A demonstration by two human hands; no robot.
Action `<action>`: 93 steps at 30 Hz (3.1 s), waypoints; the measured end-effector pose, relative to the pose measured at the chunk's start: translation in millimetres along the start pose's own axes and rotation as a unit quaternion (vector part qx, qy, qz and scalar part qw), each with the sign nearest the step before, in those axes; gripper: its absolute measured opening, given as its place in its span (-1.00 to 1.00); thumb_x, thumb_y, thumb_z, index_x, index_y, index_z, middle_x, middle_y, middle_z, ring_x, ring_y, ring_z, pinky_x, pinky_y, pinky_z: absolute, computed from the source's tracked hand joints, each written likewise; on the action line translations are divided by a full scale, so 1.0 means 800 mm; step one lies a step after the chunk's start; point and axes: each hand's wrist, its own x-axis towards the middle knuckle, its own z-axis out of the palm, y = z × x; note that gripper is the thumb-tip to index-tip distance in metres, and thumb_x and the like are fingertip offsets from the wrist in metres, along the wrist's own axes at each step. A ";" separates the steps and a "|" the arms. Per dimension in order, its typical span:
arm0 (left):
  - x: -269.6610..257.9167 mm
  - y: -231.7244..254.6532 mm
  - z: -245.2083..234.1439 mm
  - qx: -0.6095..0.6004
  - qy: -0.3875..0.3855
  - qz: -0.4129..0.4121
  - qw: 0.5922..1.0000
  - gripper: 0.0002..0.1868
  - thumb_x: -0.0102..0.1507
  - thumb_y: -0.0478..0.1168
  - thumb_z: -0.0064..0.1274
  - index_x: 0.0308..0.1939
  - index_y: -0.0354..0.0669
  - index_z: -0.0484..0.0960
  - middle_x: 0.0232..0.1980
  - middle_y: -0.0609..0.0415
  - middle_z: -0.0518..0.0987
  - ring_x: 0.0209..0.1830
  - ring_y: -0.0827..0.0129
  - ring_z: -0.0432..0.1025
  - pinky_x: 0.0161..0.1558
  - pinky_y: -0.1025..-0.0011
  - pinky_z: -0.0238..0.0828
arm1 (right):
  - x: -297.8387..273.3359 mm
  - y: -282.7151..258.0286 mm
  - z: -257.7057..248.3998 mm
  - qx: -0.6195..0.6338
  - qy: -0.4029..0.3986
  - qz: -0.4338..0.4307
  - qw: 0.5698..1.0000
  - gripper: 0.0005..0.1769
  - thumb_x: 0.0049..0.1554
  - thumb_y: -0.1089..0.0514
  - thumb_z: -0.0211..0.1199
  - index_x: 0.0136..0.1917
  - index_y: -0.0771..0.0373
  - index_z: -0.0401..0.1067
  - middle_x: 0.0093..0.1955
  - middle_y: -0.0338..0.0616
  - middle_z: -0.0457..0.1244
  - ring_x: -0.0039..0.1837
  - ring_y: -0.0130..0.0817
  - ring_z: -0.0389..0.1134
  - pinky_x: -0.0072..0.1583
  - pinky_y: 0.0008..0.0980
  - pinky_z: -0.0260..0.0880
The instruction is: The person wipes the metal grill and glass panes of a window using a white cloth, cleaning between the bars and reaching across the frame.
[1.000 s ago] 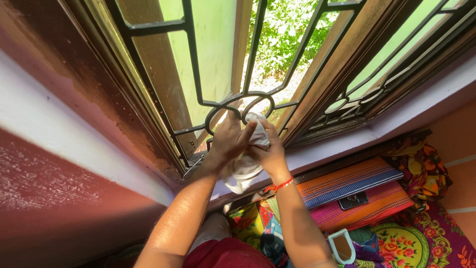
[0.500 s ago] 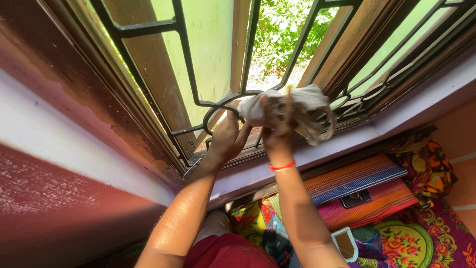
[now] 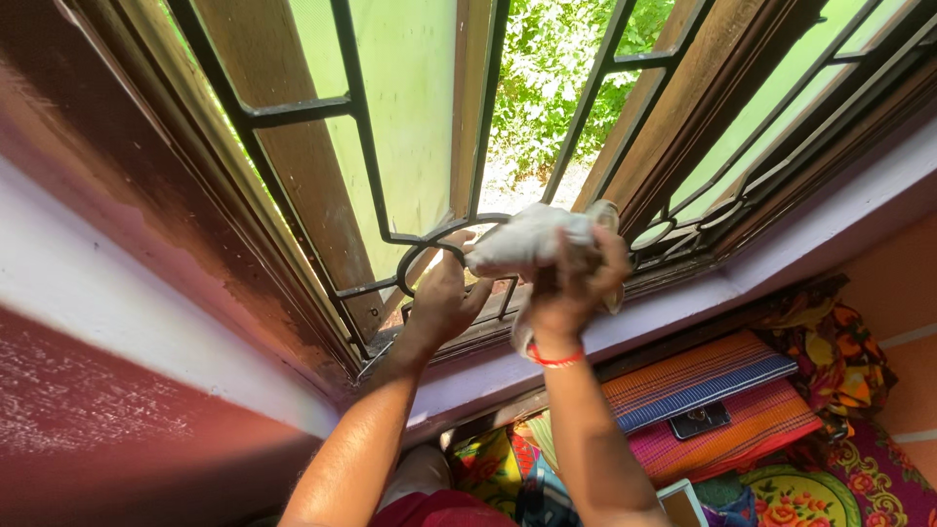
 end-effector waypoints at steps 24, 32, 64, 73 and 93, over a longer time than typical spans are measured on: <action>-0.007 0.066 -0.063 -0.191 -0.066 -0.004 0.979 -0.11 -0.06 -0.36 0.39 0.26 -0.06 0.20 0.26 -0.10 0.39 0.35 0.13 0.27 0.33 0.23 0.26 | -0.006 -0.049 -0.040 0.183 -0.330 0.206 0.903 -0.60 0.08 0.29 0.27 0.21 0.16 0.50 0.05 -0.06 0.42 0.09 -0.16 0.50 0.15 -0.22 0.50; -0.013 0.067 -0.074 -0.661 0.003 -0.205 0.722 -0.37 0.37 -0.19 0.12 0.36 -0.50 0.21 0.33 -0.23 0.39 0.39 0.15 0.29 0.54 0.27 0.24 | 0.010 -0.051 -0.018 0.628 -0.217 0.645 0.378 -0.54 0.25 0.15 0.10 0.37 0.39 0.35 0.20 0.06 0.35 0.18 -0.16 0.42 0.26 -0.19 0.43; 0.000 0.044 -0.037 -0.587 -0.003 -0.201 0.784 -0.61 0.31 -0.31 -0.08 0.22 -0.36 0.44 -0.04 0.03 0.58 -0.08 0.42 0.51 0.02 0.45 0.49 | 0.067 -0.095 -0.065 0.113 -0.315 0.035 0.942 -0.35 -0.20 0.23 0.32 0.21 0.32 0.41 0.06 0.04 0.27 0.10 0.10 0.35 0.09 -0.09 0.40; 0.002 0.040 -0.043 -0.515 -0.041 -0.140 0.845 -0.55 0.29 -0.36 0.06 0.27 -0.34 0.44 0.04 0.05 0.58 0.03 0.42 0.49 0.10 0.41 0.48 | -0.001 -0.007 -0.060 0.158 -0.446 0.395 0.788 -0.71 0.19 0.17 0.14 0.13 0.16 0.56 0.01 0.04 0.45 0.06 -0.18 0.47 0.14 -0.27 0.46; 0.008 0.031 -0.047 -0.610 -0.075 -0.050 0.787 0.24 0.32 0.43 -0.02 0.68 -0.12 -0.46 0.68 -0.22 0.05 0.70 0.08 0.00 0.69 0.11 -0.20 | 0.055 -0.110 -0.020 0.121 -0.286 0.295 0.904 -0.65 0.06 0.10 0.44 0.11 0.16 0.52 0.08 -0.10 0.41 0.10 -0.21 0.52 0.14 -0.30 0.51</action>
